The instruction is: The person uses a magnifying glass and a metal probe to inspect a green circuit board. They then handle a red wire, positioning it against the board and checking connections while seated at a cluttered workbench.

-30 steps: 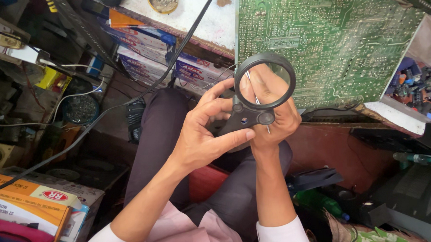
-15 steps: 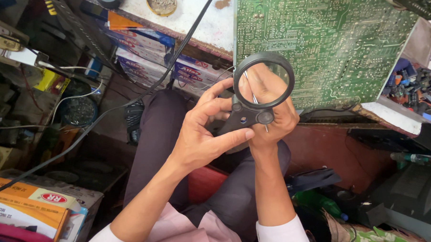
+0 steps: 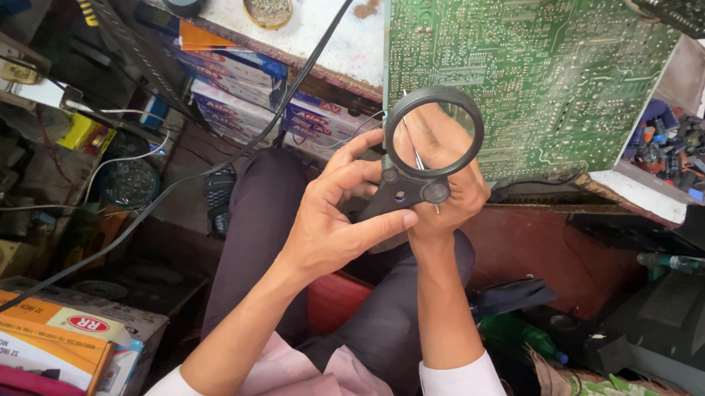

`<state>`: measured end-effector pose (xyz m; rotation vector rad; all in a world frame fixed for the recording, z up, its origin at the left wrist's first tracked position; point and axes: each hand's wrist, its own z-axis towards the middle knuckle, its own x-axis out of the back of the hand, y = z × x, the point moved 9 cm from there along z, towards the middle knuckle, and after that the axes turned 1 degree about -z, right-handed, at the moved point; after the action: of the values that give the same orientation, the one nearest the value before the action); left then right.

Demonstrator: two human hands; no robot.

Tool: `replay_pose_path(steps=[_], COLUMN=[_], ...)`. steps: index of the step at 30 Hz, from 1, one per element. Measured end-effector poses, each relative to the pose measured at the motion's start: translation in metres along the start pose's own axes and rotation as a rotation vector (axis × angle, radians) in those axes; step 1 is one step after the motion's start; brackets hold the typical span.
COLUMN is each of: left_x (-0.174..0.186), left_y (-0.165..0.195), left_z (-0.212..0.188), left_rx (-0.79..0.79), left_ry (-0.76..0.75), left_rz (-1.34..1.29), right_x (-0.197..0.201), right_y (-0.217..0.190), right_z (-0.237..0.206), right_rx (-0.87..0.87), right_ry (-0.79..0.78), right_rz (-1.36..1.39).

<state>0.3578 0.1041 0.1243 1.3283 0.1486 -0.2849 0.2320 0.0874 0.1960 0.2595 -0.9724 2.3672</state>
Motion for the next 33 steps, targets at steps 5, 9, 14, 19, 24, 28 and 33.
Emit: replay_pose_path(steps=[5,9,14,19,24,28,33], left_x=[0.007,0.017,0.017,0.021,0.033,0.044,0.047], left_y=[0.008,0.017,0.022,0.026,0.019,0.017,0.017], left_z=[-0.007,-0.018,-0.02,-0.031,-0.036,-0.036,-0.043], left_rx=[-0.014,0.006,0.005,-0.002,0.014,-0.011,0.029], left_ry=[0.006,0.011,0.01,0.006,-0.004,-0.022,-0.028], left_rz=[0.038,0.048,0.048,-0.006,-0.027,-0.055,-0.094], right_x=[-0.003,-0.006,-0.006,0.001,-0.003,-0.016,-0.022], right_y=[-0.012,-0.025,-0.029,-0.029,-0.029,-0.027,-0.038], right_z=[-0.004,-0.011,-0.011,-0.023,-0.041,-0.049,-0.053], right_rx=[0.006,-0.001,0.005,-0.088,-0.132,-0.154,-0.133], right_ry=[0.009,0.021,0.029,0.05,0.045,0.023,-0.021], right_rz=[0.03,0.034,0.031,0.1,0.092,0.114,0.162])
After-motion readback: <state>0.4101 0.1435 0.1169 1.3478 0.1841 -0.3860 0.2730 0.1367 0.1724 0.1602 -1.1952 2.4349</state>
